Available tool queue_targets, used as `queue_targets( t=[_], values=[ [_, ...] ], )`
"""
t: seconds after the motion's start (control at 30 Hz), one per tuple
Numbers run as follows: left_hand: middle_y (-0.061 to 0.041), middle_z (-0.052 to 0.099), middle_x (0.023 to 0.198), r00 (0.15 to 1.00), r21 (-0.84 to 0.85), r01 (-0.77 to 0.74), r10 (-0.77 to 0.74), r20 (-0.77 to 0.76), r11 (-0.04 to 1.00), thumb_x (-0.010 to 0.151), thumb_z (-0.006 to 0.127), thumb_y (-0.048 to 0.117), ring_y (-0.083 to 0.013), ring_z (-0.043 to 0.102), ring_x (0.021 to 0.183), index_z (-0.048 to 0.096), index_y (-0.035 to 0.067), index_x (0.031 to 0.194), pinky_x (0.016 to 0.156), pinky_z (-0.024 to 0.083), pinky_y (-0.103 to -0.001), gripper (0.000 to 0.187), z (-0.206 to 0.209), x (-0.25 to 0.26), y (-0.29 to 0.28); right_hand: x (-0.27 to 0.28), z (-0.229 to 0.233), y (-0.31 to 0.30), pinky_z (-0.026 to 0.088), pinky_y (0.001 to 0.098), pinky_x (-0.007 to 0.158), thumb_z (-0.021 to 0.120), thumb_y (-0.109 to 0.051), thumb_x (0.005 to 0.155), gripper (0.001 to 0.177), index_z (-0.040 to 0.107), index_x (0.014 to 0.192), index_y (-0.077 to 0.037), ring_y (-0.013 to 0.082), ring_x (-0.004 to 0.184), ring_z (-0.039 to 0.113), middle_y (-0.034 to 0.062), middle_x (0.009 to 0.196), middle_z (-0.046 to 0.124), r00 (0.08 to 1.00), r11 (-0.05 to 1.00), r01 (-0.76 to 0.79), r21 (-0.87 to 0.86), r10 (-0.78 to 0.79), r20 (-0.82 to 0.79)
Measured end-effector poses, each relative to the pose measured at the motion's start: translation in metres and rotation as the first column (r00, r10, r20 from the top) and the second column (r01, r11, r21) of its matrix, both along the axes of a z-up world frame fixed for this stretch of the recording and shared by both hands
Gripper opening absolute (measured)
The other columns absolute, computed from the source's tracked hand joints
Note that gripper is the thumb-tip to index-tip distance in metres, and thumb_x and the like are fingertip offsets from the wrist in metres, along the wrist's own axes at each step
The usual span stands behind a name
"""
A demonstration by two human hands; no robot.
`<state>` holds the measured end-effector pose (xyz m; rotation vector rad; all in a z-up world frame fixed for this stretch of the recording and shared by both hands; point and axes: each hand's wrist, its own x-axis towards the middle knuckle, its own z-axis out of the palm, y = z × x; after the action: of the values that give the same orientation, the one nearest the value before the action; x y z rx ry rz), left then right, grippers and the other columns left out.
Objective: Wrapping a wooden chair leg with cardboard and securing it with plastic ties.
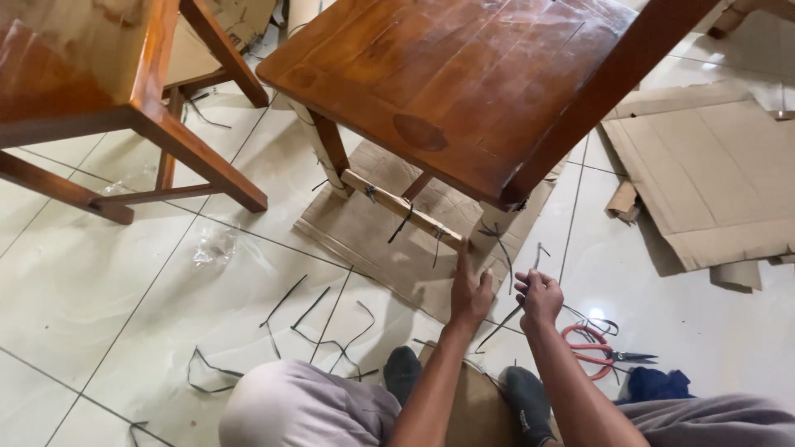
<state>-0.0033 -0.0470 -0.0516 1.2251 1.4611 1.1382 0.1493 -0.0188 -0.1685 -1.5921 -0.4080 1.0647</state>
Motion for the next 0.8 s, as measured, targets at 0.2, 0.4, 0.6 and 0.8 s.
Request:
queue_targets(
  t=[0.2,0.4,0.6,0.8],
  values=[
    [-0.013,0.049,0.156,0.991,-0.213,-0.041,0.013,-0.133,0.976,0.096,0.047,0.026,-0.0380,0.053,0.137,0.024,0.036,0.161,0.119,0.040,-0.053,0.070,-0.011,0.001,0.019,0.000,0.056,0.047,0.041,0.0213,0.046,0.073,-0.027,0.094,0.023,0.071,0.103,-0.006,0.0109,0.055,0.063,0.0096,0.082,0.076,0.906,0.963,-0.266,-0.036,0.262,0.332],
    [-0.024,0.067,0.130,0.976,0.157,-0.180,0.157,0.152,0.971,0.105,0.045,0.022,-0.0396,0.061,0.126,0.064,0.008,0.135,0.105,0.052,-0.049,0.037,-0.039,-0.006,0.035,-0.025,0.086,0.074,0.056,0.0358,0.065,0.070,-0.027,0.094,0.021,0.080,0.109,-0.016,0.0183,0.072,0.069,0.0066,0.095,0.078,0.664,0.815,-0.544,-0.198,0.563,0.492],
    [-0.019,0.070,0.128,0.969,0.180,-0.078,0.032,0.246,0.981,0.106,0.045,0.002,-0.0299,0.060,0.129,0.064,0.006,0.136,0.111,0.047,-0.048,0.036,-0.022,-0.024,0.052,-0.016,0.063,0.074,0.045,0.0584,0.108,0.054,-0.001,0.088,0.047,0.069,0.133,-0.006,0.0471,0.129,0.055,0.0247,0.135,0.062,0.445,0.611,-0.774,-0.167,0.712,0.543],
    [-0.007,0.072,0.123,0.945,-0.035,0.120,-0.124,-0.302,0.992,0.099,0.050,0.024,-0.0350,0.068,0.116,0.060,0.032,0.135,0.104,0.054,-0.049,0.038,-0.053,-0.029,0.077,-0.005,0.023,0.079,0.039,0.0647,0.113,0.057,0.006,0.080,0.066,0.055,0.145,-0.002,0.0544,0.136,0.044,0.0299,0.145,0.051,0.355,0.498,-0.862,-0.095,0.726,0.589]
  ],
)
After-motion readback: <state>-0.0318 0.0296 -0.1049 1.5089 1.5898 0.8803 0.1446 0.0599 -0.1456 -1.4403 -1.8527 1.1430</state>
